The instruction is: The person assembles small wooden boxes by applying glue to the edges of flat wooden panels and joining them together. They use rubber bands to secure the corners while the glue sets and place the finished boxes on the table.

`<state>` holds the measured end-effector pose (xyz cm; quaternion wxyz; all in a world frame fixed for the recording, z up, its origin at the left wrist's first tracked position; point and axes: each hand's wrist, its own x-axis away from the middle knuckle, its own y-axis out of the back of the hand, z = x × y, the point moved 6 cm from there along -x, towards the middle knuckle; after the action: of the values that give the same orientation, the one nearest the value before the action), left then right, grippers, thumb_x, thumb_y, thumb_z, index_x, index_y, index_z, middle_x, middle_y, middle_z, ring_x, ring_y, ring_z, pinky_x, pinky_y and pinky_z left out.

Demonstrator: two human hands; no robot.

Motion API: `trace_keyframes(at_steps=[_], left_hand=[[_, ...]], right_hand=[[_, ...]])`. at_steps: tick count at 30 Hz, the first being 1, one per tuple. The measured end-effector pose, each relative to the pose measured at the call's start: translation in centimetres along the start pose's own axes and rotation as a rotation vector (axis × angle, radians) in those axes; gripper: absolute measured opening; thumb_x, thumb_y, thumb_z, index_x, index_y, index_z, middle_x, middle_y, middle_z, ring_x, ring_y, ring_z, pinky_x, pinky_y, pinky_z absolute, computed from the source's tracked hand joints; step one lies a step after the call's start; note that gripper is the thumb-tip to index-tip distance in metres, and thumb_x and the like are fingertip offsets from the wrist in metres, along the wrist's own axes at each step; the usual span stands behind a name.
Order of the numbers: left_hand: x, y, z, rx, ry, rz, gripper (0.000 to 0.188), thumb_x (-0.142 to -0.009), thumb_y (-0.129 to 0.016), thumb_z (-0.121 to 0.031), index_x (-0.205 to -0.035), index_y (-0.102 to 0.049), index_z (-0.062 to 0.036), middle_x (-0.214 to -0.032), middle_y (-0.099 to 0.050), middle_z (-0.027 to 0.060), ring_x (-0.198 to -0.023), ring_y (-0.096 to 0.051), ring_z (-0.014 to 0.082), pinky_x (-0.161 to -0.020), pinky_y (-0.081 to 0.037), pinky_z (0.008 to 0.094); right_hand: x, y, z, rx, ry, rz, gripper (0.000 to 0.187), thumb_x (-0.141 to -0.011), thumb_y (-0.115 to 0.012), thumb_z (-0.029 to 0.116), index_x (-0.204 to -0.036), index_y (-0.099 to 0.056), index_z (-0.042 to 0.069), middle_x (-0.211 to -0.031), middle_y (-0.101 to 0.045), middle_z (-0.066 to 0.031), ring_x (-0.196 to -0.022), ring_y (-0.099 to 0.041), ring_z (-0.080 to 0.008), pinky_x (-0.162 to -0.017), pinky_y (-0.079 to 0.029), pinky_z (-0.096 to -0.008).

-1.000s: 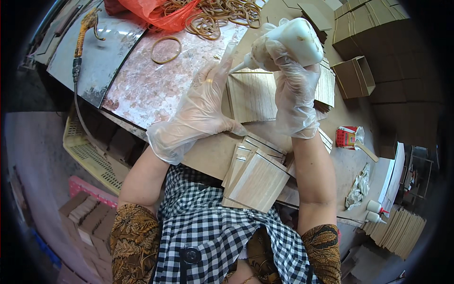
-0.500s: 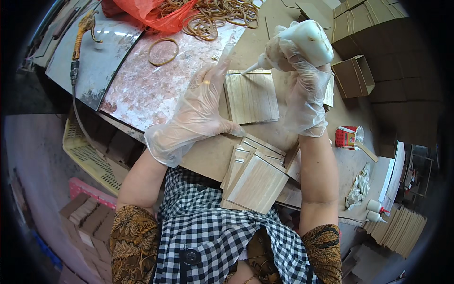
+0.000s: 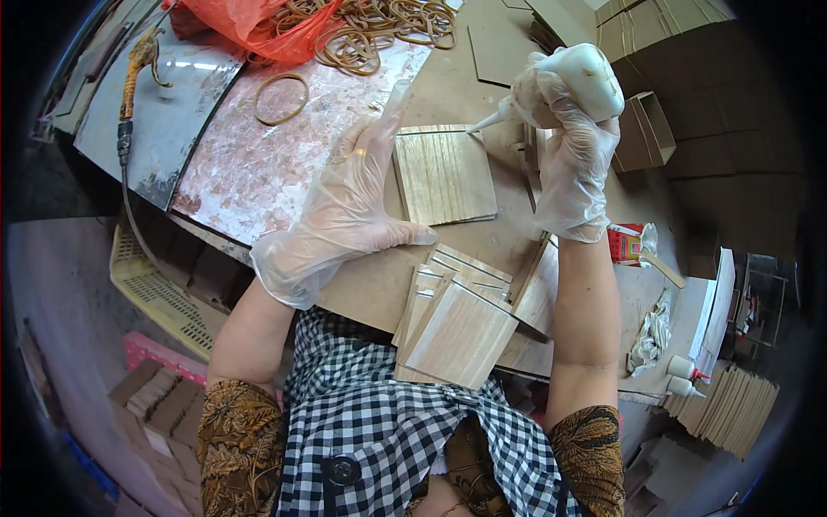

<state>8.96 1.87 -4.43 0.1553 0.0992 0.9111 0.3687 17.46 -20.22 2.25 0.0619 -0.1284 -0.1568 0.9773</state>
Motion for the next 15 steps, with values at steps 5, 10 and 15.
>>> trace_keyframes(at_steps=[5, 10, 15], left_hand=[[0.0, 0.1, -0.1, -0.003, -0.018, -0.015, 0.134, -0.053, -0.090, -0.048, -0.154, -0.016, -0.0023, -0.152, -0.031, 0.0216, -0.138, -0.029, 0.0447, -0.118, -0.024, 0.0470], [0.1, 0.3, -0.4, -0.006, -0.014, -0.006, 0.133, -0.053, -0.091, -0.047, -0.154, -0.017, -0.0036, -0.151, -0.032, 0.0213, -0.137, -0.030, 0.0446, -0.118, -0.025, 0.0472], [0.4, 0.3, -0.5, -0.027, -0.045, -0.015, 0.134, -0.051, -0.091, -0.046, -0.155, -0.018, -0.0039, -0.150, -0.032, 0.0233, -0.135, -0.031, 0.0452, -0.117, -0.024, 0.0490]], right_hand=[[-0.3, 1.1, 0.1, 0.018, 0.025, -0.045, 0.059, -0.073, -0.082, -0.005, -0.126, -0.060, 0.009, -0.111, -0.067, -0.0058, -0.102, -0.066, -0.0208, -0.089, -0.057, -0.0401], [-0.4, 1.9, 0.0, 0.021, 0.009, -0.057, 0.056, -0.073, -0.083, -0.005, -0.123, -0.061, 0.008, -0.111, -0.068, -0.0064, -0.101, -0.066, -0.0209, -0.090, -0.056, -0.0400], [0.1, 1.9, 0.5, 0.005, 0.053, -0.108, 0.056, -0.073, -0.082, -0.005, -0.123, -0.061, 0.007, -0.110, -0.068, -0.0082, -0.101, -0.067, -0.0224, -0.091, -0.056, -0.0398]])
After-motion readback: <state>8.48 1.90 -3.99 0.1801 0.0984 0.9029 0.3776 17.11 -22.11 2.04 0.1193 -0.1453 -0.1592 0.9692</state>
